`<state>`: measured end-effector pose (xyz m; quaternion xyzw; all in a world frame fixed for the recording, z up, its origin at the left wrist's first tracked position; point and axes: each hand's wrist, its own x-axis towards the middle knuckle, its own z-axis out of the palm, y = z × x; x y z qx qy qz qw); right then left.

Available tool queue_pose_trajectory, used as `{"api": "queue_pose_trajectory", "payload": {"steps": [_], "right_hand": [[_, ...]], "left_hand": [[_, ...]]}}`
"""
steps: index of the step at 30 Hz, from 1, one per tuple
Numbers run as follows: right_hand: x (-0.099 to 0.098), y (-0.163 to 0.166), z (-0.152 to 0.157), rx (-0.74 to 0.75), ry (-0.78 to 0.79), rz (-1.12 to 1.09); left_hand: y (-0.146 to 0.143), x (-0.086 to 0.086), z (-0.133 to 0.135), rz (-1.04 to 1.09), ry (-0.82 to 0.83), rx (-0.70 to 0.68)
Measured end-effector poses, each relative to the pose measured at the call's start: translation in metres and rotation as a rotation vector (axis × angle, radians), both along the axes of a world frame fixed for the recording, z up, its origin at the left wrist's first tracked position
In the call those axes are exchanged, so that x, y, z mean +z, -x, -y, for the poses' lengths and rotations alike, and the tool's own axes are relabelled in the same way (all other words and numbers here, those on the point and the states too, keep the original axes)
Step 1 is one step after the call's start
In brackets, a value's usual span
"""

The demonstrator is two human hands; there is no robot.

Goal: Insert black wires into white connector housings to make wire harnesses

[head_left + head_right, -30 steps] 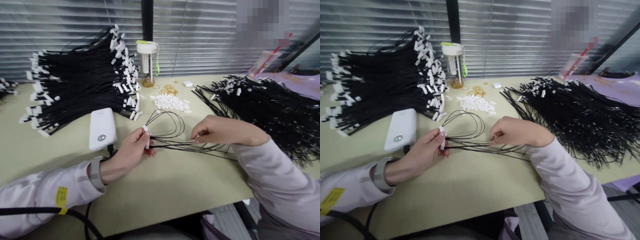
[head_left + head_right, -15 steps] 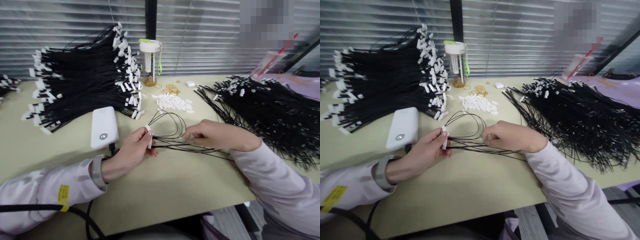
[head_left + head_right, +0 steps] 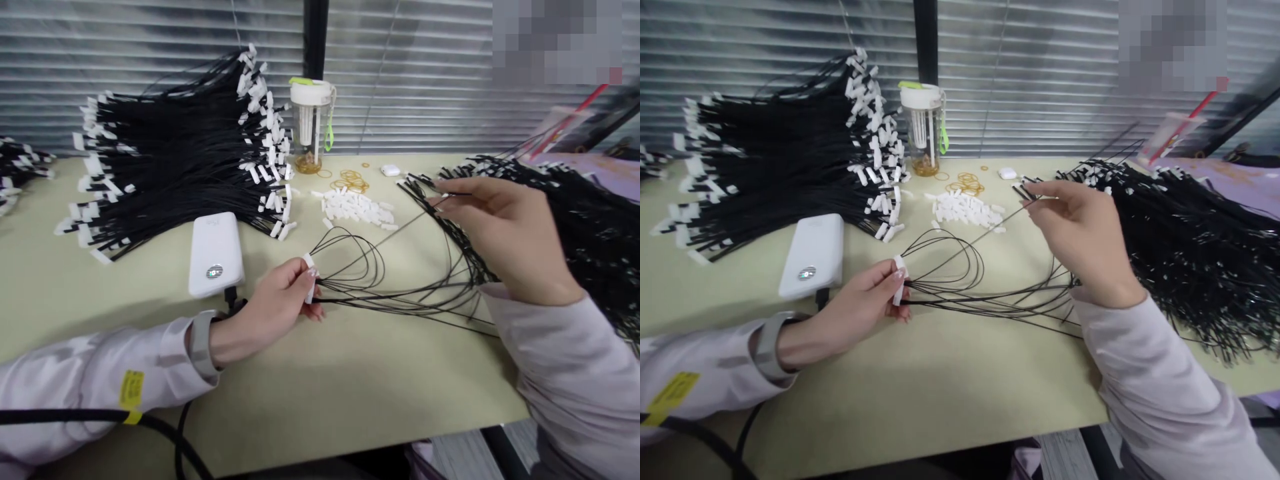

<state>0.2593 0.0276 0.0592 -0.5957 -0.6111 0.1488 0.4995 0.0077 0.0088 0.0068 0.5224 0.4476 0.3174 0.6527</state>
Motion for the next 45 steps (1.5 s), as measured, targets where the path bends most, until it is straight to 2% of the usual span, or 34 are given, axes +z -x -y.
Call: {"api": "queue_pose_trajectory", "payload": {"steps": [2, 4, 5, 7, 10, 14, 16, 18, 22, 37, 45], "right_hand": [[0.003, 0.0, -0.003, 0.073, -0.12, -0.302], [0.008, -0.003, -0.009, 0.084, -0.289, -0.537], [0.01, -0.004, -0.011, 0.062, -0.339, -0.607], [0.013, -0.006, -0.014, 0.024, -0.329, -0.642], [0.007, 0.004, -0.008, 0.115, -0.154, -0.48], [-0.01, 0.035, 0.014, 0.275, 0.083, 0.093], [-0.017, 0.049, 0.022, 0.302, 0.101, 0.318], [-0.021, 0.058, 0.026, 0.319, 0.058, 0.424], [-0.026, 0.064, 0.027, 0.318, -0.008, 0.493], [-0.026, 0.069, 0.027, 0.451, -0.036, 0.527], [-0.031, 0.062, 0.024, 0.457, -0.194, 0.679]], "left_hand": [[0.0, 0.002, 0.0, -0.041, -0.019, -0.011], [0.0, 0.003, 0.0, -0.077, -0.043, -0.04], [0.0, 0.003, 0.0, -0.091, -0.052, -0.059], [0.001, 0.003, 0.0, -0.111, -0.067, -0.093], [0.002, 0.002, 0.001, -0.129, -0.099, -0.124], [0.004, 0.001, 0.003, -0.154, -0.155, -0.164], [0.004, 0.001, 0.003, -0.168, -0.179, -0.183], [0.005, 0.0, 0.004, -0.183, -0.2, -0.197], [0.006, -0.002, 0.004, -0.218, -0.243, -0.21], [0.005, -0.003, 0.006, -0.293, -0.347, -0.234], [0.006, -0.005, 0.007, -0.306, -0.377, -0.261]]}}
